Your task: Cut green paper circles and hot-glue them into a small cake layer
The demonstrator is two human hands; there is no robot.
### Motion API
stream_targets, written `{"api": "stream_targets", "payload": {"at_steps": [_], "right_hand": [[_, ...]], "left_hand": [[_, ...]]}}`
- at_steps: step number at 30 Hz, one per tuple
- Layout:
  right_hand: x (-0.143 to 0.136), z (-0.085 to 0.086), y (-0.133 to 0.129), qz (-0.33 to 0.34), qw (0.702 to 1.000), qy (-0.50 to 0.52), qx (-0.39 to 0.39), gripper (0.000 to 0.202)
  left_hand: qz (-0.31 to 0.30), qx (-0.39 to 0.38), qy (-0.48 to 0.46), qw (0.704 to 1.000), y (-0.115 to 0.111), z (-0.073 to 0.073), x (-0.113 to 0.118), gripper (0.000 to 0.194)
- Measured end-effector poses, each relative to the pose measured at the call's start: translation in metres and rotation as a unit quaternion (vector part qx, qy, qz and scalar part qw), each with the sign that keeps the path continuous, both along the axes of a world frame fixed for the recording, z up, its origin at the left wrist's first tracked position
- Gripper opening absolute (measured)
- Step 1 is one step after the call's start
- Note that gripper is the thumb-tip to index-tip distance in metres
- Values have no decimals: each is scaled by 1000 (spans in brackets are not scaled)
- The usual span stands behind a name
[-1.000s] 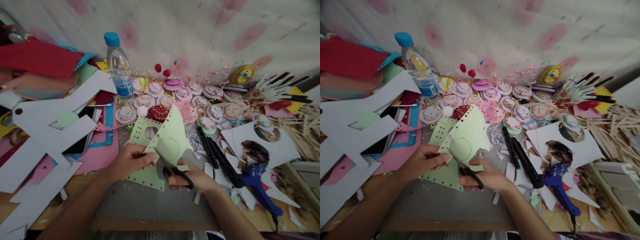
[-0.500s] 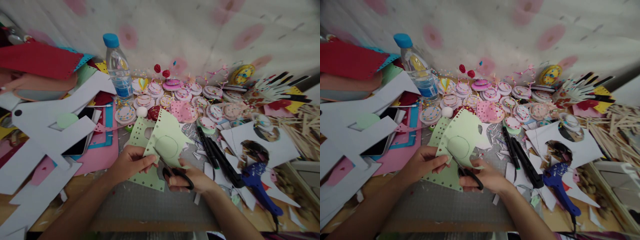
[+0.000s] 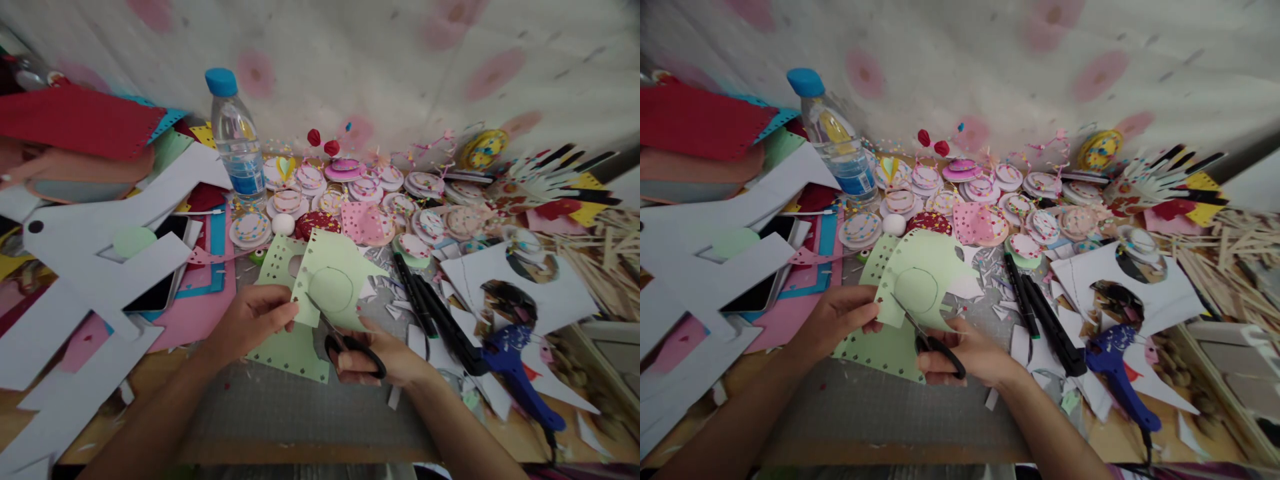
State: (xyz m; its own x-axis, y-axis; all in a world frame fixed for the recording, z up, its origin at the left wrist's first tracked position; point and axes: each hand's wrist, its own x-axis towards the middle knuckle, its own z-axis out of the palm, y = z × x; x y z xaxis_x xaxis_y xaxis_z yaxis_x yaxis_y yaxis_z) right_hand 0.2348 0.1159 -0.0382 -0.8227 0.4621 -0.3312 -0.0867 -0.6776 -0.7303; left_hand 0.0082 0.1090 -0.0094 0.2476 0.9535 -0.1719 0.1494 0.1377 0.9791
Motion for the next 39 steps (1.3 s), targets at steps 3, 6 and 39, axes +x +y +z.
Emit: {"api": "stream_targets", "payload": {"at_steps": [3,6,39], "right_hand": [[0,0,0,2,1000,-16,-1,36],[-1,0,0,8,999,-32,-4,40],[3,-4,2,23,1000,-10,8,43]], "left_hand": [[23,31,31,999,0,-2,-3,28],[14,39,46,998,-1,-2,-2,30],[-19,0,5,1000,-3,-5,6,33]]}}
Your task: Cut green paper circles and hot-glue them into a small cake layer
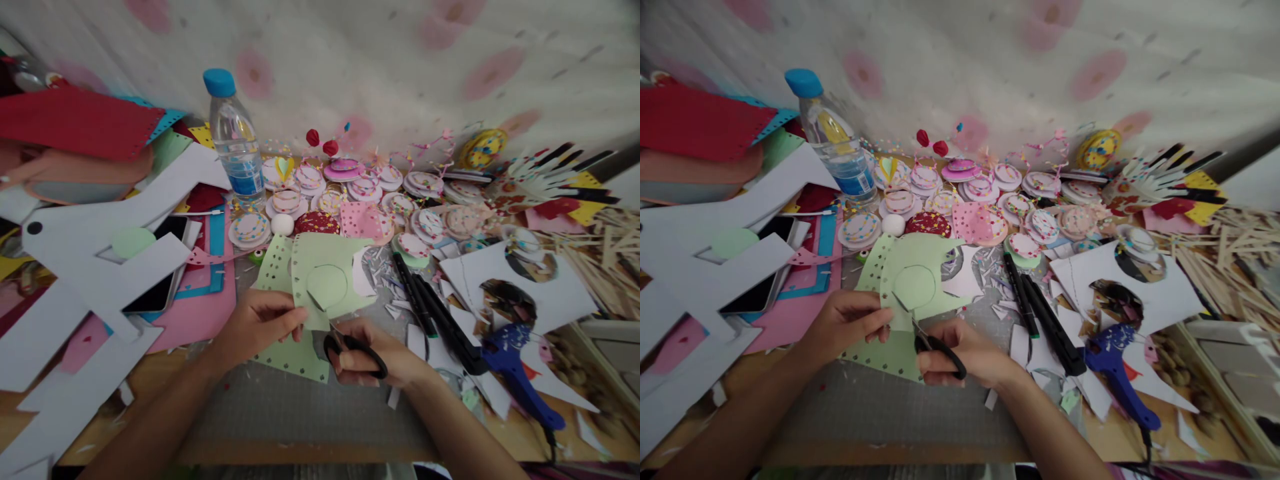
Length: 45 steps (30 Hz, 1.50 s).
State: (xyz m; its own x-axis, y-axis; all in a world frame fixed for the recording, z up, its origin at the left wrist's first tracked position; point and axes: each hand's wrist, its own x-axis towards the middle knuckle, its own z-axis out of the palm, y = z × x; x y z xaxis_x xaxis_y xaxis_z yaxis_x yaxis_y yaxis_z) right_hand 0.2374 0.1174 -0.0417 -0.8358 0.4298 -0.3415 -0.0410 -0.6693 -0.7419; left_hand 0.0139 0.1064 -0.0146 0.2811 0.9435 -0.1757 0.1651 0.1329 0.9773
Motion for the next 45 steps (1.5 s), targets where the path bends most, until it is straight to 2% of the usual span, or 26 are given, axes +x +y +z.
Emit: {"api": "stream_targets", "payload": {"at_steps": [7,17,24,32,39,45], "right_hand": [[1,4,1,8,1000,-19,-1,42],[-3,1,-2,-10,1000,-1,-7,46],[-1,1,-2,-1,1000,-26,-6,46],[0,-1,-1,11,1000,-14,-5,44],[-4,5,-1,3,1000,-14,-8,51],[-2,0,0,6,1000,-12,0,47]], "left_hand": [[8,1,-3,1000,0,0,0,34],[7,20,2,1000,1,1,3,34],[7,6,1,1000,-1,0,3,31],[73,34,-42,996,3,-3,-1,28],[60,27,-26,997,-1,-5,2,30],[72,29,-26,997,-2,-5,3,30]]}}
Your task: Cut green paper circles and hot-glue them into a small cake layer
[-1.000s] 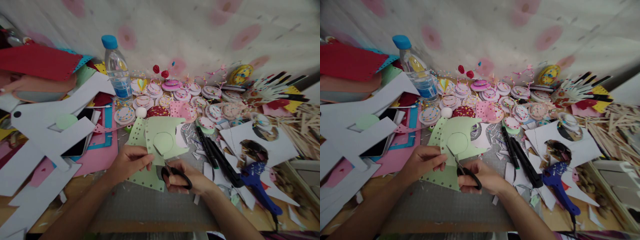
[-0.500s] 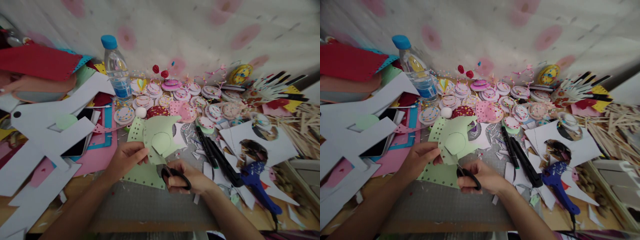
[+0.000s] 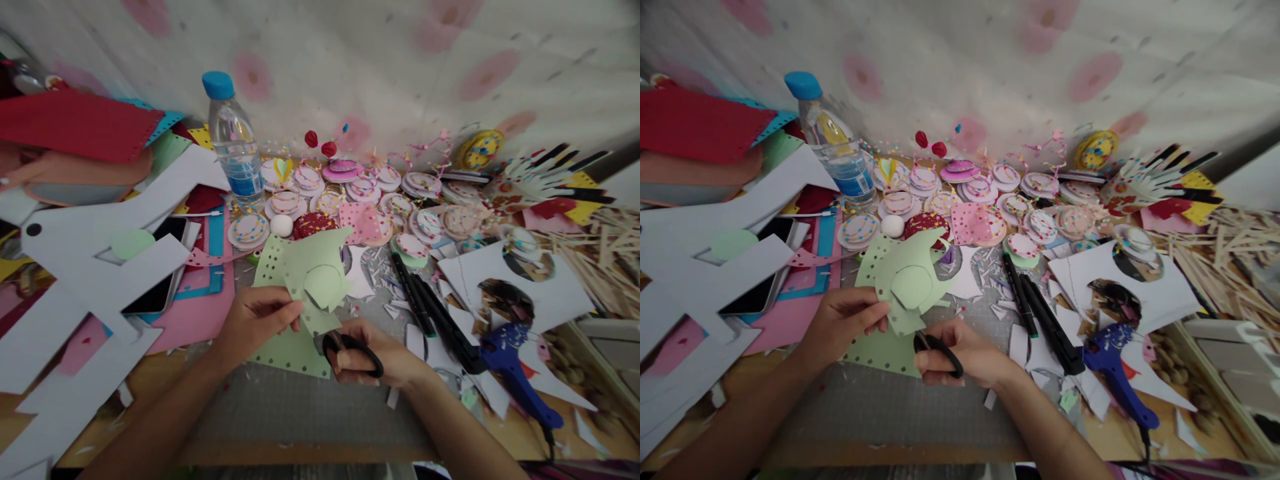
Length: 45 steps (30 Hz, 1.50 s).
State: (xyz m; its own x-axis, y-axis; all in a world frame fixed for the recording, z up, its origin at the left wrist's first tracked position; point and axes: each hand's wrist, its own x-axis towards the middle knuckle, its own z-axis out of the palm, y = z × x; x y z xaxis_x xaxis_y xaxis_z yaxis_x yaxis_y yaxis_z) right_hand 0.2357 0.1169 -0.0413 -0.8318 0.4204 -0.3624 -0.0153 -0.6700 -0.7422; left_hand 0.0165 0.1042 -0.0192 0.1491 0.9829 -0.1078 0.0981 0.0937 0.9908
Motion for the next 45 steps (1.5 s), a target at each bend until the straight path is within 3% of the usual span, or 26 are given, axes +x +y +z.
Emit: {"api": "stream_targets", "payload": {"at_steps": [17,23,29,45], "right_hand": [[-2,3,-1,-11,1000,1,-6,49],[-1,3,1,-8,1000,-9,-7,48],[-1,1,0,-9,1000,-22,-3,48],[-6,17,-8,-5,1000,-6,-28,53]], "left_hand": [[-12,-39,5,999,1,4,2,28],[6,-2,-56,998,3,-6,-1,32],[16,-12,-65,998,3,-9,-1,28],[52,43,0,998,-2,-8,4,32]]}}
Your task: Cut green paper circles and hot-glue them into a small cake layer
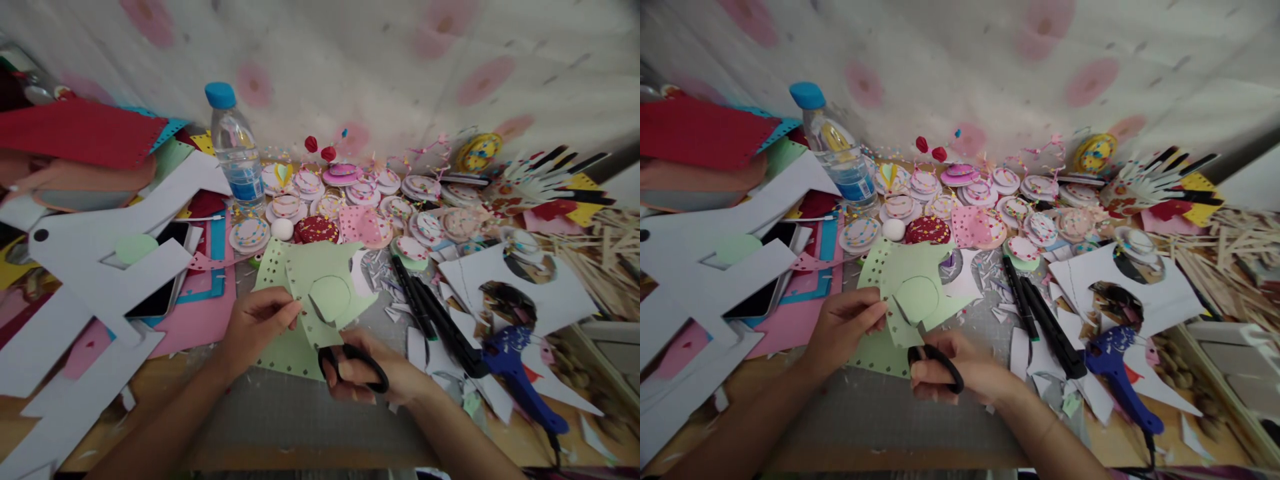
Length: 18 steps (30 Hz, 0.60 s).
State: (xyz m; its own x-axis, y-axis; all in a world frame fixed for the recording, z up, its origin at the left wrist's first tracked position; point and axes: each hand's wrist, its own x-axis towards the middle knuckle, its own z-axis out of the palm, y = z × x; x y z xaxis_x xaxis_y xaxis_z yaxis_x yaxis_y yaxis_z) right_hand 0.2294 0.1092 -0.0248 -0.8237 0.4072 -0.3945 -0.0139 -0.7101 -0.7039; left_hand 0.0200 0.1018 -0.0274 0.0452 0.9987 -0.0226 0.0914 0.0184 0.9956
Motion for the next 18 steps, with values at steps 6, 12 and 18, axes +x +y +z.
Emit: {"api": "stream_targets", "payload": {"at_steps": [6,12,18], "right_hand": [[-4,6,-11,-42,999,3,-19,48],[-3,9,-12,-29,999,-4,-32,50],[-2,11,-8,-23,999,-12,-19,49]], "left_hand": [[34,16,-32,999,-5,-2,6,25],[53,31,-37,997,-4,-3,4,24],[32,18,-32,999,-4,1,6,25]]}}
